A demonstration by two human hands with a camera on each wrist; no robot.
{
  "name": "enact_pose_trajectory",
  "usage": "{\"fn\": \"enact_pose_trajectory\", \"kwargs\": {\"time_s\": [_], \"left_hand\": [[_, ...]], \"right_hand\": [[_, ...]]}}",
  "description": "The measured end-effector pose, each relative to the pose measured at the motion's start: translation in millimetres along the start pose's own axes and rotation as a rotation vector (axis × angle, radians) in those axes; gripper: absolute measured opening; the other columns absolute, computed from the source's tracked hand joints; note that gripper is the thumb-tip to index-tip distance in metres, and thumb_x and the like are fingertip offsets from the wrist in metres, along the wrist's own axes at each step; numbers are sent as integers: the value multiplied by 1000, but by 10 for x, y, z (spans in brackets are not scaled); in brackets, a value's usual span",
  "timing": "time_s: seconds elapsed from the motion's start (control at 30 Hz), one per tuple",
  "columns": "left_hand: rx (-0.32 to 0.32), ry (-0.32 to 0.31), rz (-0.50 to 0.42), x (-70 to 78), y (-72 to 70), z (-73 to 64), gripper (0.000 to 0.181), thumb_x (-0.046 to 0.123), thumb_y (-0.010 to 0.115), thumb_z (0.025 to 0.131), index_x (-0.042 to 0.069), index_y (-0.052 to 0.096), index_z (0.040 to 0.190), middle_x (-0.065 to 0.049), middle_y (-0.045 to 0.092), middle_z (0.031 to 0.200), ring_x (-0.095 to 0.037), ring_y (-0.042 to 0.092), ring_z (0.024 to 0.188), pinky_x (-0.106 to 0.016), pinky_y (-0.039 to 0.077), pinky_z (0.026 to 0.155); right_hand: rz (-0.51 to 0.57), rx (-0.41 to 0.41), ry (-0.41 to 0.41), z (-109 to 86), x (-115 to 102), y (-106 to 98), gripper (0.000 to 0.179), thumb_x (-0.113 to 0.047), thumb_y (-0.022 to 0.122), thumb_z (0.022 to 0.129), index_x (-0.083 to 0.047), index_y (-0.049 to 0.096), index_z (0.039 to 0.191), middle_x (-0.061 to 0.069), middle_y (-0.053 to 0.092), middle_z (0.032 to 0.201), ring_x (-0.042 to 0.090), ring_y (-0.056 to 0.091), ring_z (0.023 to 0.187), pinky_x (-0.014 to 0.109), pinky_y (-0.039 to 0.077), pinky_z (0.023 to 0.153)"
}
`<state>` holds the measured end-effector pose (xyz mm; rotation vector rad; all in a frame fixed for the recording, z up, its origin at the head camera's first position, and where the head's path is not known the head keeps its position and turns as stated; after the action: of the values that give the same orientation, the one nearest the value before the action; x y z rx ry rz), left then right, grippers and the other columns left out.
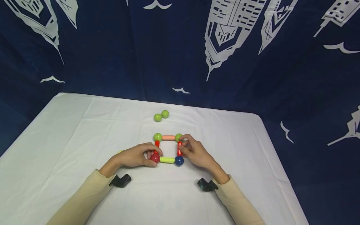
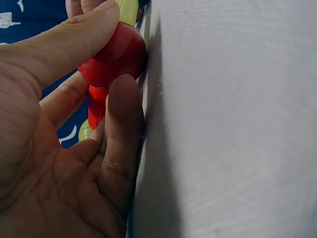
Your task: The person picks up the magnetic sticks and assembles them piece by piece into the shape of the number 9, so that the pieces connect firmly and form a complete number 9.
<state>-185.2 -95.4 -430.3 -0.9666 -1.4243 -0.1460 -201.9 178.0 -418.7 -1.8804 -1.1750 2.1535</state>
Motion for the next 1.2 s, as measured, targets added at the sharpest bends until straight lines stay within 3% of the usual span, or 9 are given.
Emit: {"fn": "enact_pose_trajectory", "kwargs": {"time_s": [0.23, 0.5, 0.9, 1.2], "left_hand": [[-2, 3, 2, -7, 8, 5, 33, 23, 80, 87, 22, 68, 117, -2, 57, 105, -17, 52, 92, -28, 44, 78], [-1, 2, -2, -11, 14, 17, 33, 23, 79, 87, 21, 68, 118, -2, 56, 106, -17, 52, 91, -28, 44, 77], [2, 6, 0, -10, -4, 15, 33, 23, 79, 87, 21, 68, 118, -3, 57, 109, -18, 53, 94, -29, 46, 79], [2, 0, -4, -2, 1, 11, 33, 23, 79, 87, 21, 68, 118, -2, 56, 107, -17, 52, 92, -29, 44, 78]], "right_hand": [[-59, 34, -7, -12, 12, -3, 44, -7, 59, 99, -6, 37, 138, 15, 68, 105, 15, 65, 71, 24, 49, 69], [-56, 27, 39, 39, 30, 0, 60, -13, 60, 100, -4, 28, 151, 13, 69, 106, 13, 66, 74, 25, 53, 70], [-29, 13, 0, 77, 52, -21, 51, -12, 59, 101, -2, 33, 144, 15, 68, 101, 13, 66, 71, 27, 56, 67], [-22, -25, 64, 126, 63, -33, 54, -12, 59, 100, -2, 34, 146, 15, 68, 100, 13, 63, 71, 25, 52, 65]]}}
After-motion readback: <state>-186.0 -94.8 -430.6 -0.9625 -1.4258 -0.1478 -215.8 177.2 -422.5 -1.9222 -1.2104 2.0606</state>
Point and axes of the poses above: each hand's wrist, its own z-axis towards the middle knuckle, its own y-axis out of the palm, x = y × z, the point moved 1 cm from there along z, towards the middle knuckle
